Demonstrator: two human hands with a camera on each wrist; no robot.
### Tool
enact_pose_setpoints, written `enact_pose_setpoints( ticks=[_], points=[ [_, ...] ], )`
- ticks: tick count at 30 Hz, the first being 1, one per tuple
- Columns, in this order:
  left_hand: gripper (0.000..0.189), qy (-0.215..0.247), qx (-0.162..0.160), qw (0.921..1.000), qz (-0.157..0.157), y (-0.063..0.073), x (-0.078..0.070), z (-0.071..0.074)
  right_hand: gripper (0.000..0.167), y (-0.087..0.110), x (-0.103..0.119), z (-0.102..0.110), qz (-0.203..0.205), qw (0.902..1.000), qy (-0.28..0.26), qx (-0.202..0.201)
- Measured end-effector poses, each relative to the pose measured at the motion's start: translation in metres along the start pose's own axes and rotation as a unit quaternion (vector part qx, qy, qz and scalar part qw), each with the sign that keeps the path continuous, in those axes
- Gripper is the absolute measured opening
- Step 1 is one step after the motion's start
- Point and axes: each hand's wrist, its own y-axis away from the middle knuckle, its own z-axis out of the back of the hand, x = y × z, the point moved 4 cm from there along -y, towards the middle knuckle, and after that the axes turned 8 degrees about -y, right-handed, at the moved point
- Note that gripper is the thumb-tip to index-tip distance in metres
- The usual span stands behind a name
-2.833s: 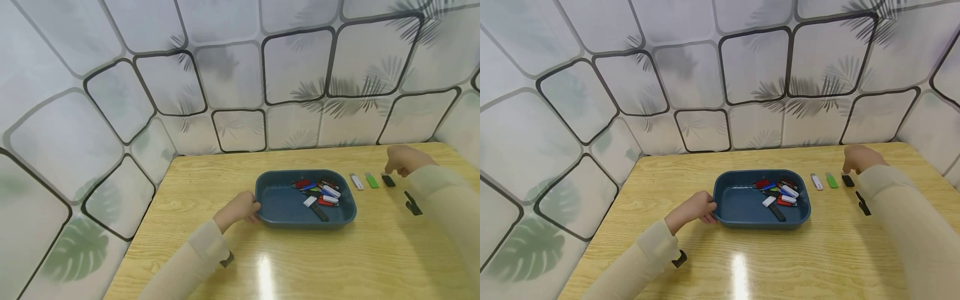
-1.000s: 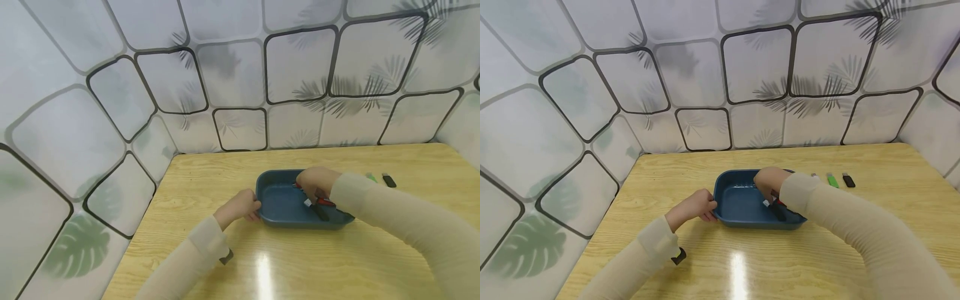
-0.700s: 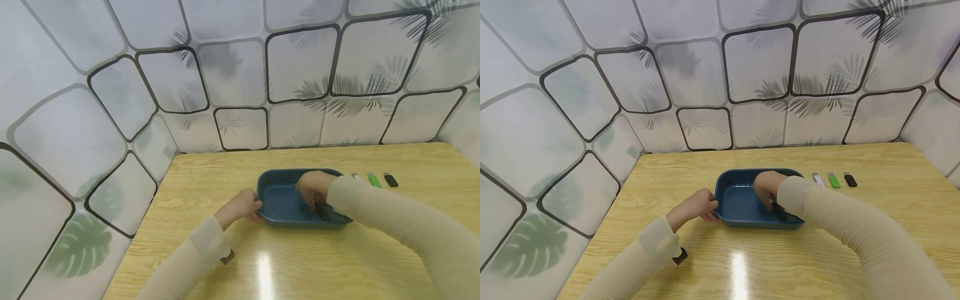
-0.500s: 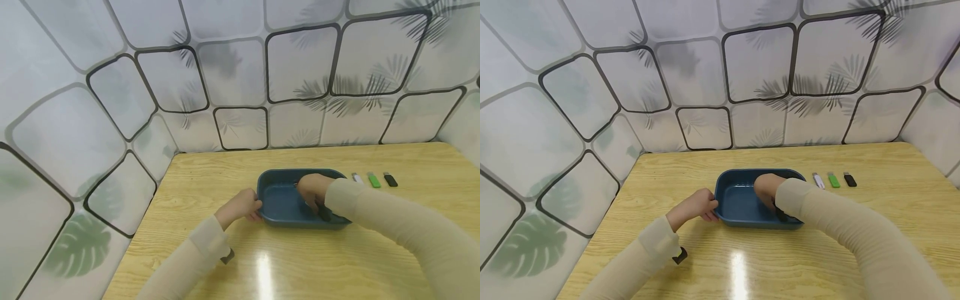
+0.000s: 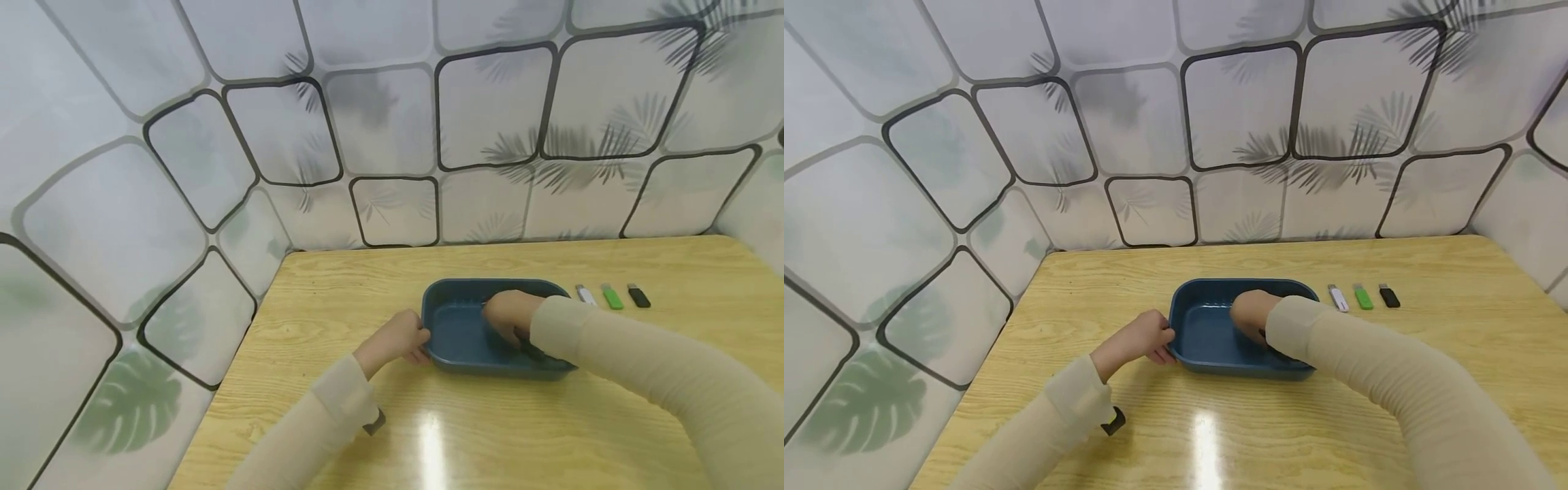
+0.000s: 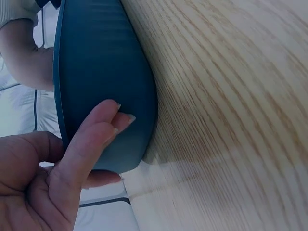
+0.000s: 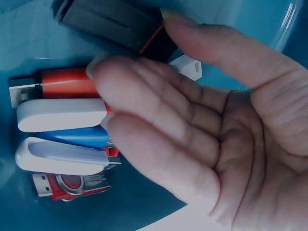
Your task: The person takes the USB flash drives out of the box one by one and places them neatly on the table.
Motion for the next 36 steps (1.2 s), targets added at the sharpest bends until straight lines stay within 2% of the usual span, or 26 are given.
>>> enact_pose_setpoints(
  ticks=[3,5,8,10,12,14,17,21,24,26,28,32,36],
  points=[
    [0.023,0.006,-0.004,1.0000,-0.001,0.000,-0.002,-0.001,0.034,0.005,-0.004,0.002,-0.008,0.9994,-0.033,-0.011],
    [0.023,0.008,-0.005,1.0000,0.000,0.000,-0.002,-0.002,0.023,0.008,-0.009,0.003,-0.017,0.9975,-0.067,-0.012],
    [0.023,0.012,-0.009,0.9999,0.003,0.001,-0.001,-0.002,0.035,0.009,-0.015,0.004,-0.020,0.9945,-0.103,-0.007],
    [0.023,0.014,-0.010,0.9999,0.002,0.002,-0.001,-0.002,0.052,0.010,-0.019,0.004,-0.024,0.9916,-0.127,-0.008],
    [0.022,0.016,-0.009,0.9998,0.001,0.003,-0.001,-0.002,0.055,0.011,-0.022,0.004,-0.020,0.9894,-0.143,-0.011],
    [0.022,0.019,-0.010,0.9998,0.003,0.004,-0.001,-0.002,0.049,0.012,-0.025,0.004,-0.018,0.9867,-0.161,-0.016],
    [0.021,0.019,-0.009,0.9998,0.007,0.004,-0.002,-0.002,0.030,0.015,-0.027,0.004,-0.009,0.9855,-0.169,-0.019],
    [0.021,0.013,-0.008,0.9998,0.012,0.004,-0.003,-0.002,0.034,0.018,-0.028,0.005,0.000,0.9825,-0.185,-0.021],
    [0.021,0.009,-0.008,0.9998,0.017,0.003,-0.003,-0.002,0.043,0.018,-0.027,0.006,0.011,0.9743,-0.223,-0.027],
    [0.021,0.006,-0.009,0.9998,0.019,0.002,-0.003,-0.002,0.042,0.019,-0.028,0.007,0.017,0.9696,-0.242,-0.032],
    [0.021,0.005,-0.009,0.9997,0.020,0.001,-0.003,-0.003,0.033,0.021,-0.030,0.009,0.025,0.9692,-0.241,-0.042],
    [0.022,0.002,-0.008,0.9997,0.023,-0.001,-0.002,-0.003,0.011,0.029,-0.034,0.016,0.040,0.9758,-0.204,-0.068],
    [0.025,0.002,-0.007,0.9997,0.024,-0.002,0.000,-0.003,0.009,0.037,-0.041,0.027,0.047,0.9750,-0.198,-0.088]
  ],
)
